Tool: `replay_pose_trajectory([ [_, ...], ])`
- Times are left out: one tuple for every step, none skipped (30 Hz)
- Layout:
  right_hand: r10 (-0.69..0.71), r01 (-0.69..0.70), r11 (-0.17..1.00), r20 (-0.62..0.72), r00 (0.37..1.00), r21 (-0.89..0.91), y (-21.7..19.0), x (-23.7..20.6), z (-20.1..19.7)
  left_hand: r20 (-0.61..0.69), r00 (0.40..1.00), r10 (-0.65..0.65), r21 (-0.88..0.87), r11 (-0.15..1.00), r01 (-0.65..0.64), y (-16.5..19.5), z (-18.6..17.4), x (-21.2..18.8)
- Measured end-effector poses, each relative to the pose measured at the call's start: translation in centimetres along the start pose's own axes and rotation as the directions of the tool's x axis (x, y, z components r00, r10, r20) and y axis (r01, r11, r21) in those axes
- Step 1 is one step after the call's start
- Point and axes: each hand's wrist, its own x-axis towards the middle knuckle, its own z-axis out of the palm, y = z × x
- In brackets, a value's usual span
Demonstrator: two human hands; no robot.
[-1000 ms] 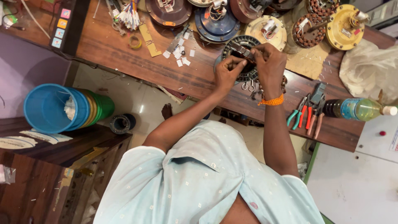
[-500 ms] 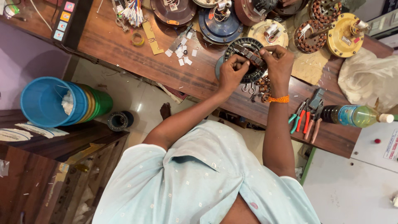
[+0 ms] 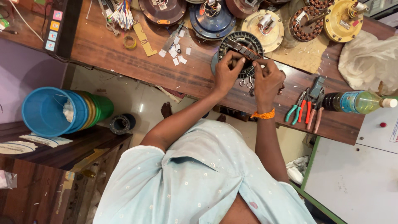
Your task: The person fits copper wire coils into the slots of a fan motor stator housing on a workbench, pressing each coil down into place by hand and working around the circular housing. They continue inserting and seating coils one after another before standing up at the end.
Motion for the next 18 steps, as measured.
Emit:
replay_pose_trajectory([
  [-0.024, 0.024, 1.000, -0.007, 1.000, -0.004, -0.2, -0.2, 0.2, 0.011, 0.999, 0.034, 0.064, 0.997, -0.034, 0.3, -0.3, -0.1],
  [-0.050, 0.049, 0.999, -0.014, 0.999, -0.009, -0.3, -0.4, 0.3, 0.034, 0.996, 0.088, 0.080, 0.993, -0.091, 0.5, -0.5, -0.1],
  [-0.074, 0.074, 0.997, -0.019, 0.997, -0.013, -0.4, -0.5, 0.4, 0.057, 0.988, 0.141, 0.096, 0.985, -0.146, 0.8, -0.9, 0.0],
  [-0.081, 0.081, 0.997, -0.027, 0.996, 0.002, -0.4, -0.6, 0.5, 0.081, 0.978, 0.191, 0.112, 0.974, -0.199, 1.1, -1.3, 0.1],
  [-0.087, 0.088, 0.996, -0.035, 0.996, 0.015, -0.4, -0.6, 0.5, 0.096, 0.955, 0.280, 0.133, 0.948, -0.291, 1.4, -1.8, 0.3],
  [-0.093, 0.094, 0.995, -0.042, 0.995, 0.028, -0.3, -0.7, 0.4, 0.115, 0.924, 0.364, 0.151, 0.913, -0.378, 1.6, -2.2, 0.6],
  [-0.066, 0.067, 0.998, -0.034, 0.997, 0.019, -0.2, -0.7, 0.4, 0.136, 0.886, 0.443, 0.167, 0.872, -0.461, 2.0, -2.7, 0.9],
  [-0.040, 0.041, 0.999, -0.025, 0.999, 0.010, -0.1, -0.6, 0.3, 0.188, 0.864, 0.467, 0.223, 0.837, -0.500, 2.3, -3.2, 1.3],
  [-0.015, 0.015, 1.000, -0.017, 1.000, 0.002, 0.0, -0.5, 0.2, 0.242, 0.839, 0.487, 0.276, 0.795, -0.540, 2.6, -3.7, 1.9],
  [0.007, -0.007, 1.000, -0.014, 1.000, 0.017, 0.0, -0.5, 0.1, 0.297, 0.812, 0.502, 0.323, 0.747, -0.580, 3.0, -4.1, 2.3],
  [0.029, -0.029, 0.999, -0.012, 1.000, 0.033, 0.1, -0.4, 0.0, 0.337, 0.766, 0.548, 0.326, 0.695, -0.641, 3.4, -4.4, 2.8],
  [0.052, -0.051, 0.998, -0.009, 0.999, 0.049, 0.1, -0.4, 0.1, 0.378, 0.715, 0.589, 0.325, 0.639, -0.697, 3.7, -4.6, 3.4],
  [0.052, -0.052, 0.997, -0.005, 0.999, 0.056, 0.1, -0.4, 0.1, 0.418, 0.659, 0.625, 0.319, 0.579, -0.751, 3.9, -4.7, 4.0],
  [0.053, -0.053, 0.997, 0.000, 0.999, 0.063, 0.0, -0.4, 0.2, 0.464, 0.621, 0.632, 0.302, 0.546, -0.781, 4.1, -4.8, 4.6],
  [0.054, -0.054, 0.996, 0.005, 0.999, 0.071, 0.0, -0.5, 0.3, 0.508, 0.580, 0.637, 0.284, 0.512, -0.810, 4.1, -4.8, 5.5],
  [0.052, -0.052, 0.997, 0.003, 0.999, 0.056, -0.1, -0.6, 0.5, 0.550, 0.539, 0.638, 0.264, 0.479, -0.837, 4.1, -4.8, 6.5],
  [0.051, -0.051, 0.998, 0.000, 0.999, 0.040, -0.1, -0.7, 0.7, 0.584, 0.530, 0.615, 0.227, 0.503, -0.834, 3.9, -4.7, 7.4],
  [0.052, -0.051, 0.998, -0.004, 0.999, 0.024, -0.1, -0.8, 0.8, 0.618, 0.519, 0.591, 0.189, 0.529, -0.827, 3.6, -4.6, 8.1],
])
